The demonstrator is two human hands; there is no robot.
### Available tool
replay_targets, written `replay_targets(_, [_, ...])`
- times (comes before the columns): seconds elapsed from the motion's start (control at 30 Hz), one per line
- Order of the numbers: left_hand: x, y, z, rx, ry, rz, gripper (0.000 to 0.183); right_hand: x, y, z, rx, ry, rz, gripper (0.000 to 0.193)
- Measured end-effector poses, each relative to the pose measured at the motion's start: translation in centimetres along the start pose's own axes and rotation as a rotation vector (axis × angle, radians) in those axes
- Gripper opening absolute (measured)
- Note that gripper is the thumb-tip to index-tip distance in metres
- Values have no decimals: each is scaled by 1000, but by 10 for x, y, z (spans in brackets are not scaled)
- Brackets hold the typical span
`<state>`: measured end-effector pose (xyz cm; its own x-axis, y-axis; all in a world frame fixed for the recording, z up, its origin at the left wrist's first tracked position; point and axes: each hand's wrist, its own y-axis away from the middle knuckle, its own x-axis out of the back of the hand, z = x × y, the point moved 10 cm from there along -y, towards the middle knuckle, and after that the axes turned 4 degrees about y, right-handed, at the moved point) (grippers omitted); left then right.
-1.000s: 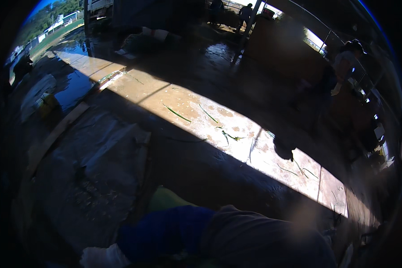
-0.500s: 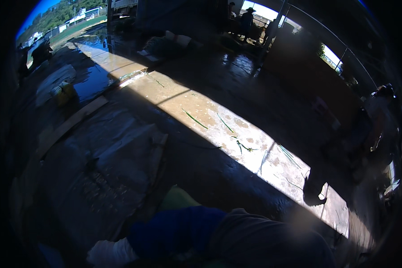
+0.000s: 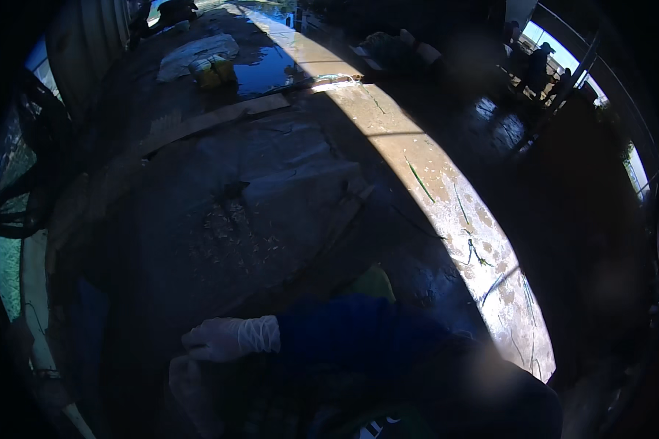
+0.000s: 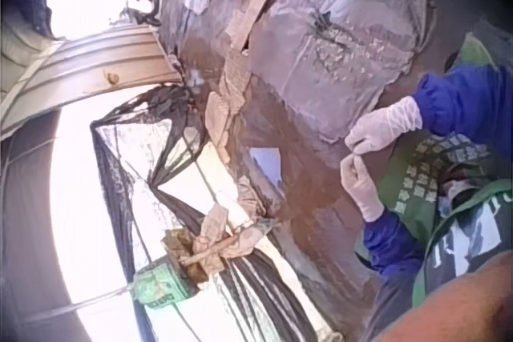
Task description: The person peels garlic cloves by hand, removing the outer skins and placing the peeled cloves into a green apron pocket. The person walks through a covered outdoor workspace while continuing to peel garlic.
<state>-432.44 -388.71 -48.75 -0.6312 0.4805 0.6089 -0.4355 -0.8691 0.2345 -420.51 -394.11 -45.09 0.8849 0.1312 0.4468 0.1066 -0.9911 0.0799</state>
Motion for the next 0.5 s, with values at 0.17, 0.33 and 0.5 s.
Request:
replay_targets(0.17, [4,15,31,-346,271,-101,10,-12,1,16,-46,-271,-109,29])
replay_targets(0.33, [-1,9,29,-391,477,-150,6,-10,1,11,-2,-238,-35,22])
replay_targets(0.5, [-1,8,18,-283,475,-162,9,-2,-1,-3,92,20,68,19])
